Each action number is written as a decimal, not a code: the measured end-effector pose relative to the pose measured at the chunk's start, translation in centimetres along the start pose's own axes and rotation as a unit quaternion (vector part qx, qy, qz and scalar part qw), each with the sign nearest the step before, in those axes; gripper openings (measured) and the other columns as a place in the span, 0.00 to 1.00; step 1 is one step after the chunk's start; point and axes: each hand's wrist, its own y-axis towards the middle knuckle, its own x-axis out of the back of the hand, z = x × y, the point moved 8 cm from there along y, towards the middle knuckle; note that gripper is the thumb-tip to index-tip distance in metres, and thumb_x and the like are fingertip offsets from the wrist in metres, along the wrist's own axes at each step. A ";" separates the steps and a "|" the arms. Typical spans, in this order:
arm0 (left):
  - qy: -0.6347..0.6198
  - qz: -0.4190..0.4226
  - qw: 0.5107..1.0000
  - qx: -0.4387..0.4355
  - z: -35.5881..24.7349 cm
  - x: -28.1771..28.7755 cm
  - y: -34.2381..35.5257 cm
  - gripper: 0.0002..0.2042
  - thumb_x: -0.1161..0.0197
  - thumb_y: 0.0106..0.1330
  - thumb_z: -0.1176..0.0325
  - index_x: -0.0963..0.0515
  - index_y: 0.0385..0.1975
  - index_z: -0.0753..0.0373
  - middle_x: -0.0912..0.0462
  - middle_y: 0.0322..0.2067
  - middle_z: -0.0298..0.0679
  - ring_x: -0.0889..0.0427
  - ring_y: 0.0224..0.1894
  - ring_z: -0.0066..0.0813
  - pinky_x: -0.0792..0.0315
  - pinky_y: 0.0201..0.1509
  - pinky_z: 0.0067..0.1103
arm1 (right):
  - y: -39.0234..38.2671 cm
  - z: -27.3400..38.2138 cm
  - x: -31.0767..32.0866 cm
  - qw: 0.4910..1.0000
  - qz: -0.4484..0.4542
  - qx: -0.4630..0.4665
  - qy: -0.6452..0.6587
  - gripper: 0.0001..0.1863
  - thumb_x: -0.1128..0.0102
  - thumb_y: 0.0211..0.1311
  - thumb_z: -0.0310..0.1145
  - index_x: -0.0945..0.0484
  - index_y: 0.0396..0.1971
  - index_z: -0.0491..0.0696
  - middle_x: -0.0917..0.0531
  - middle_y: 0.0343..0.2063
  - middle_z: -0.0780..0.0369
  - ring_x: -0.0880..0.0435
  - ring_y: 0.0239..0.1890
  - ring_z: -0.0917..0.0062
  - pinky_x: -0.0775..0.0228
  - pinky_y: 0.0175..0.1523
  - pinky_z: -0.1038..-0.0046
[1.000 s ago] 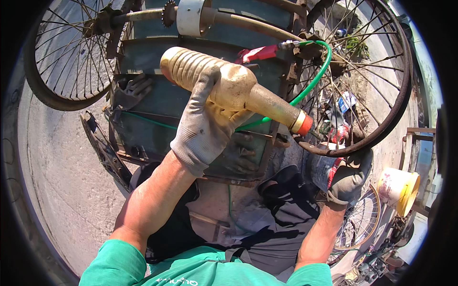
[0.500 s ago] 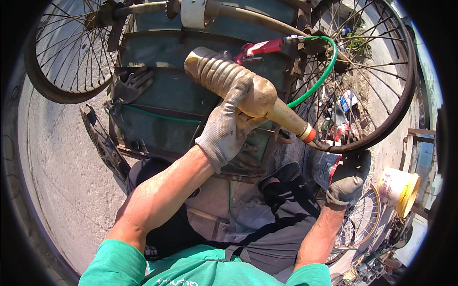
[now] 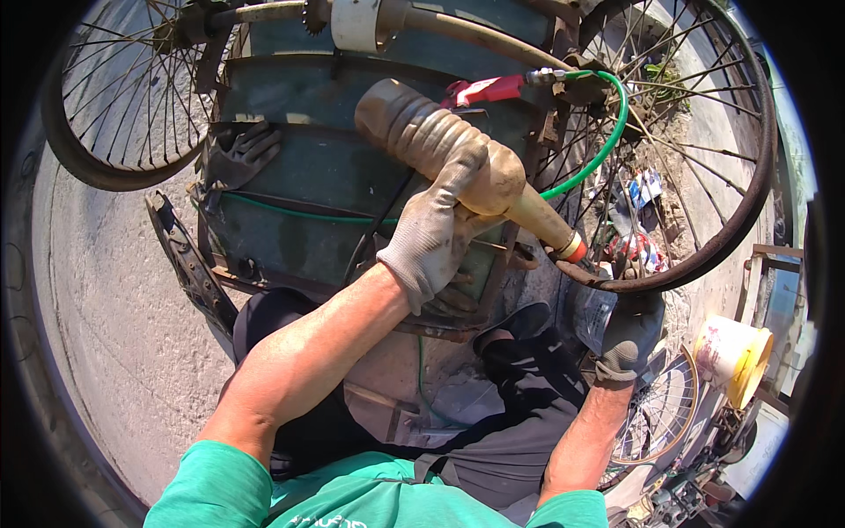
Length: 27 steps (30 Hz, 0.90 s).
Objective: The person puts on gloves and then pours oil from a plastic bottle onto the rim of a cart wheel. The person holds the bottle steadily and rotates the wheel to distribute the oil along the rim.
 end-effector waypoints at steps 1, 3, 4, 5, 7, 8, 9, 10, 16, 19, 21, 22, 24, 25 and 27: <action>0.000 -0.001 1.000 -0.004 0.0 -0.2 0.1 0.31 0.31 0.76 0.46 0.30 0.69 0.60 0.20 0.60 0.39 0.17 0.62 0.32 0.21 0.71 0.36 | -0.1 0.2 0.0 0.996 -0.006 0.008 -0.091 0.19 0.48 0.81 0.29 0.22 0.64 0.39 0.16 0.62 0.53 0.16 0.64 0.67 0.26 0.72 0.63; 0.000 -0.006 1.000 0.002 0.3 -0.2 0.3 0.33 0.30 0.75 0.46 0.31 0.69 0.63 0.21 0.60 0.40 0.17 0.63 0.34 0.21 0.72 0.36 | 0.5 0.8 0.0 0.950 -0.023 -0.017 -0.311 0.16 0.43 0.78 0.25 0.20 0.61 0.39 0.13 0.58 0.54 0.14 0.59 0.69 0.23 0.68 0.65; 0.006 -0.015 1.000 0.004 0.0 0.3 0.1 0.35 0.29 0.74 0.45 0.31 0.69 0.64 0.21 0.60 0.41 0.18 0.63 0.36 0.21 0.72 0.36 | 0.8 1.0 -0.7 0.932 -0.010 0.053 -0.358 0.16 0.40 0.75 0.22 0.19 0.59 0.39 0.12 0.55 0.55 0.12 0.56 0.70 0.22 0.64 0.66; -0.027 0.015 0.999 0.032 0.6 -0.2 0.1 0.36 0.27 0.73 0.45 0.31 0.68 0.67 0.21 0.60 0.44 0.18 0.64 0.39 0.21 0.73 0.37 | 0.9 1.7 -0.2 0.903 -0.011 0.124 -0.412 0.16 0.36 0.72 0.19 0.18 0.57 0.38 0.11 0.52 0.56 0.11 0.53 0.71 0.20 0.61 0.68; -0.038 0.019 0.995 0.087 0.9 -0.6 -0.8 0.38 0.27 0.71 0.44 0.30 0.66 0.70 0.20 0.59 0.47 0.16 0.61 0.42 0.18 0.65 0.41 | 1.5 -0.9 2.3 0.931 0.008 0.108 -0.349 0.14 0.39 0.77 0.20 0.17 0.57 0.38 0.09 0.52 0.55 0.09 0.52 0.72 0.18 0.59 0.72; -0.025 0.022 0.995 0.090 1.1 -0.6 -1.0 0.38 0.27 0.71 0.42 0.29 0.65 0.71 0.18 0.57 0.48 0.15 0.59 0.43 0.15 0.58 0.43 | 1.5 -1.2 3.5 0.929 0.001 0.106 -0.354 0.14 0.38 0.76 0.22 0.18 0.58 0.38 0.10 0.52 0.54 0.10 0.52 0.70 0.19 0.59 0.71; -0.014 0.022 0.996 0.086 1.1 -0.5 -1.0 0.39 0.27 0.70 0.41 0.28 0.64 0.71 0.17 0.56 0.49 0.13 0.57 0.44 0.12 0.51 0.45 | 1.7 -1.4 3.8 0.920 -0.006 0.102 -0.379 0.15 0.37 0.76 0.24 0.18 0.59 0.38 0.10 0.52 0.53 0.10 0.52 0.69 0.19 0.59 0.70; -0.014 0.015 0.997 0.071 0.9 -0.8 -1.2 0.40 0.27 0.69 0.38 0.27 0.63 0.70 0.15 0.54 0.48 0.12 0.54 0.43 0.14 0.44 0.41 | 2.1 -1.7 3.9 0.903 -0.016 0.086 -0.420 0.17 0.35 0.76 0.26 0.19 0.60 0.38 0.11 0.53 0.52 0.10 0.52 0.67 0.19 0.59 0.69; -0.062 0.012 0.997 0.051 0.0 -1.4 -2.5 0.38 0.29 0.70 0.37 0.29 0.65 0.64 0.16 0.53 0.44 0.10 0.50 0.40 0.18 0.36 0.35 | 3.9 -2.4 4.8 0.870 0.048 0.202 -0.446 0.22 0.30 0.75 0.34 0.20 0.61 0.38 0.13 0.54 0.48 0.13 0.55 0.60 0.21 0.60 0.64; -0.099 0.022 0.995 0.008 -0.8 -2.3 -2.9 0.38 0.30 0.70 0.37 0.29 0.65 0.63 0.16 0.54 0.43 0.11 0.51 0.39 0.17 0.38 0.34 | 3.0 -1.2 5.5 0.919 0.060 0.269 -0.283 0.22 0.30 0.75 0.35 0.19 0.61 0.38 0.13 0.53 0.48 0.13 0.55 0.59 0.22 0.60 0.63; -0.101 0.062 0.993 0.002 -1.6 -2.6 -3.6 0.36 0.29 0.71 0.38 0.29 0.65 0.61 0.17 0.54 0.41 0.13 0.55 0.38 0.16 0.51 0.35 | 2.2 -0.4 4.7 0.926 0.032 0.246 -0.285 0.20 0.33 0.76 0.34 0.19 0.61 0.38 0.12 0.52 0.49 0.12 0.52 0.59 0.21 0.57 0.63; -0.090 0.096 0.991 0.008 -2.2 -2.6 -4.2 0.35 0.29 0.72 0.40 0.29 0.66 0.59 0.17 0.53 0.40 0.14 0.57 0.37 0.17 0.62 0.36 | 1.8 0.5 4.0 0.917 0.012 0.226 -0.329 0.20 0.35 0.77 0.33 0.19 0.61 0.38 0.12 0.51 0.49 0.12 0.51 0.60 0.20 0.56 0.63; -0.132 0.082 0.988 -0.024 -3.3 -2.2 -4.2 0.34 0.27 0.71 0.44 0.31 0.68 0.57 0.19 0.59 0.38 0.17 0.62 0.33 0.19 0.69 0.37 | 1.7 2.1 1.8 0.898 -0.011 0.210 -0.385 0.18 0.38 0.78 0.33 0.19 0.60 0.38 0.12 0.50 0.49 0.11 0.48 0.60 0.19 0.53 0.63; -0.114 0.087 0.988 -0.062 -4.1 -2.5 -4.7 0.33 0.28 0.73 0.44 0.31 0.69 0.56 0.20 0.61 0.37 0.18 0.65 0.34 0.22 0.72 0.39 | 1.4 3.1 1.4 0.886 -0.026 0.209 -0.413 0.18 0.40 0.79 0.32 0.19 0.60 0.38 0.12 0.50 0.49 0.11 0.47 0.60 0.19 0.51 0.63; -0.085 0.061 0.993 -0.054 -4.3 -2.7 -5.7 0.33 0.30 0.73 0.42 0.32 0.69 0.54 0.21 0.61 0.36 0.19 0.66 0.35 0.24 0.75 0.43 | 1.0 5.0 0.6 0.869 -0.051 0.205 -0.447 0.17 0.43 0.80 0.31 0.19 0.60 0.39 0.11 0.49 0.50 0.10 0.44 0.60 0.18 0.48 0.63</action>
